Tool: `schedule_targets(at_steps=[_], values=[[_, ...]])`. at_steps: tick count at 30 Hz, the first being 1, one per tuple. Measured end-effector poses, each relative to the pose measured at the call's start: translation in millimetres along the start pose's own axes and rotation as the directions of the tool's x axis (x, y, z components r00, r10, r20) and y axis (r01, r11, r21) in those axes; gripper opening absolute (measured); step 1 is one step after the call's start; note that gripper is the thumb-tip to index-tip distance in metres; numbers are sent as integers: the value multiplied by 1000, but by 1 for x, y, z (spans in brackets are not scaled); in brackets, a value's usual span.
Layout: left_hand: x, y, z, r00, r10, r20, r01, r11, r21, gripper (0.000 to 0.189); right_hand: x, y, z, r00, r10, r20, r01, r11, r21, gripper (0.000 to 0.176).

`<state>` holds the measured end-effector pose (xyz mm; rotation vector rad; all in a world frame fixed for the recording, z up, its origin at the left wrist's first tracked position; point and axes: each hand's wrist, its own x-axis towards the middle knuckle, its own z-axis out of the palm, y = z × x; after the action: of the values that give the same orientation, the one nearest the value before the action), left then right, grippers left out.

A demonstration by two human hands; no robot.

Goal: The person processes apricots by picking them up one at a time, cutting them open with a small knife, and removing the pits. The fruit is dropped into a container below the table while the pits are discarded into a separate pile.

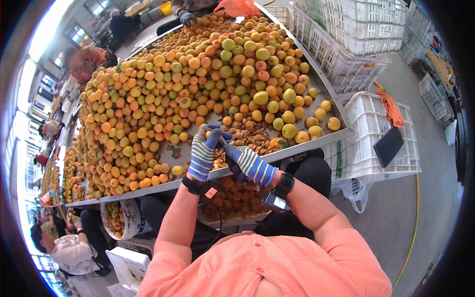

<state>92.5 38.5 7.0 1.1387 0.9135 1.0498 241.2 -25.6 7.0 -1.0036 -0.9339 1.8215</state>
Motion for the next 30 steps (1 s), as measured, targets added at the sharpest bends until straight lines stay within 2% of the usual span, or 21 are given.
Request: schedule_targets(at_steps=[1,2,3,4,7,8,11,15,16,18,19,20,21,22,25,28,30], values=[[0,2,1,999,32,-7,-32,999,27,37,13,18,-4,958,-276,-76,246,929,-275,40],[-1,6,3,998,68,-13,-67,996,54,40,22,23,-3,838,-542,-69,426,727,-539,39],[-1,8,4,995,103,-18,-101,992,79,44,28,27,-3,657,-754,19,508,424,-749,39],[2,1,-1,995,103,-7,-103,994,43,56,26,31,-9,817,-577,-19,374,554,-744,37],[-3,6,3,982,186,-10,-185,981,54,70,11,9,-5,870,-493,11,269,455,-849,22],[-3,8,3,986,167,-16,-167,985,37,79,10,8,-1,833,-549,-64,271,507,-818,25],[-9,10,3,975,221,-13,-216,962,168,79,1,-3,4,854,-512,-97,177,461,-870,30],[-11,18,6,976,220,6,-215,949,229,77,2,-2,3,863,-501,-69,191,449,-873,29],[-11,15,3,976,215,16,-213,947,240,76,8,9,-1,782,-620,63,315,308,-898,30],[-8,9,-3,977,210,40,-213,941,261,73,23,27,-11,546,-769,334,494,-26,-869,34],[-8,9,-3,980,196,34,-198,949,243,71,20,26,-13,741,-644,191,511,357,-782,37],[-9,10,-2,983,180,27,-181,957,225,69,7,7,-7,895,-433,108,407,691,-598,41],[-10,11,-1,986,165,19,-166,965,205,67,-3,-6,-2,958,-260,120,286,878,-384,45],[-9,11,-1,985,171,23,-172,964,203,66,-13,-19,3,989,-78,127,98,982,-163,49],[-7,10,-1,981,188,37,-192,961,197,61,-21,-28,5,964,225,143,-241,964,109,46],[-7,12,0,983,181,34,-185,969,165,54,-22,-30,2,925,303,229,-356,903,242,45],[-6,16,3,988,151,12,-151,984,97,47,-21,-31,5,941,271,202,-317,915,250,45]])
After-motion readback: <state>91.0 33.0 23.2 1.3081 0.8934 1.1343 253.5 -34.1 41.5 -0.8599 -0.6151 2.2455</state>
